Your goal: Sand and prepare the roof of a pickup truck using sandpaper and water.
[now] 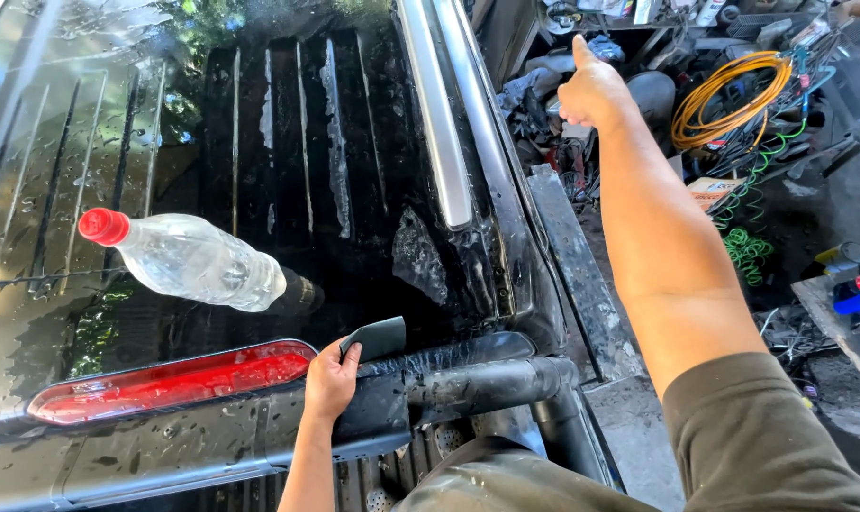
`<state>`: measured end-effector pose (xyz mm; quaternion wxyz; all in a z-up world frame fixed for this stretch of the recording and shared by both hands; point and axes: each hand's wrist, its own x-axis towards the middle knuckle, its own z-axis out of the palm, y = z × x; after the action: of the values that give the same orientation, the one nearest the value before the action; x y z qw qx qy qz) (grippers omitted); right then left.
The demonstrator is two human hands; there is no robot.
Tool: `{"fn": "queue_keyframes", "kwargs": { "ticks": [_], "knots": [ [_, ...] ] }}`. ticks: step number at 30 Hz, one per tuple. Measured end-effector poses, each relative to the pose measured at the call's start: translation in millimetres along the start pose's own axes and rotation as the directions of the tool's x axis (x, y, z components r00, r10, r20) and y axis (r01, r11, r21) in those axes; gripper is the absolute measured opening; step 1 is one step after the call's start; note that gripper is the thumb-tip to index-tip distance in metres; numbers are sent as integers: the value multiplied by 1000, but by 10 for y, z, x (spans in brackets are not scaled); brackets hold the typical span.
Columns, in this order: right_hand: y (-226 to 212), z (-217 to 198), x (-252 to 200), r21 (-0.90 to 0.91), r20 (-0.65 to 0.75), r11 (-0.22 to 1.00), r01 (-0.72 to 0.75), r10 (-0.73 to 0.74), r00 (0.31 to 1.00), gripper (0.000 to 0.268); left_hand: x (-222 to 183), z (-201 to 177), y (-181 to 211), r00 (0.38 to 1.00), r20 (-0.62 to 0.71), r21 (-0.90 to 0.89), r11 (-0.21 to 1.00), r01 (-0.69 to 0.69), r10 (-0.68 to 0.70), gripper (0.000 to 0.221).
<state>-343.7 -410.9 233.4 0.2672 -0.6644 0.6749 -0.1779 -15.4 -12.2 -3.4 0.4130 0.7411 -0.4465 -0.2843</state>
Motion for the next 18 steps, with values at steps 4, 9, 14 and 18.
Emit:
{"fn": "queue_keyframes", "kwargs": {
  "ticks": [4,9,14,18],
  "knots": [
    [69,29,83,-18,0,1000,-12,12,1000,91,8,0,4,1000,3,1,1000,4,-4,26],
    [126,49,168,-4,17,1000,-21,21,1000,90,2,-3,3,1000,0,5,1000,13,-13,27],
    [93,28,89,-7,12,999,-37,37,999,91,7,9,-45,1000,-4,-6,1000,-17,17,27],
    [71,23,41,-32,10,999,-39,39,999,91,10,0,-23,1000,-2,4,1000,-14,14,27]
  ]
}}
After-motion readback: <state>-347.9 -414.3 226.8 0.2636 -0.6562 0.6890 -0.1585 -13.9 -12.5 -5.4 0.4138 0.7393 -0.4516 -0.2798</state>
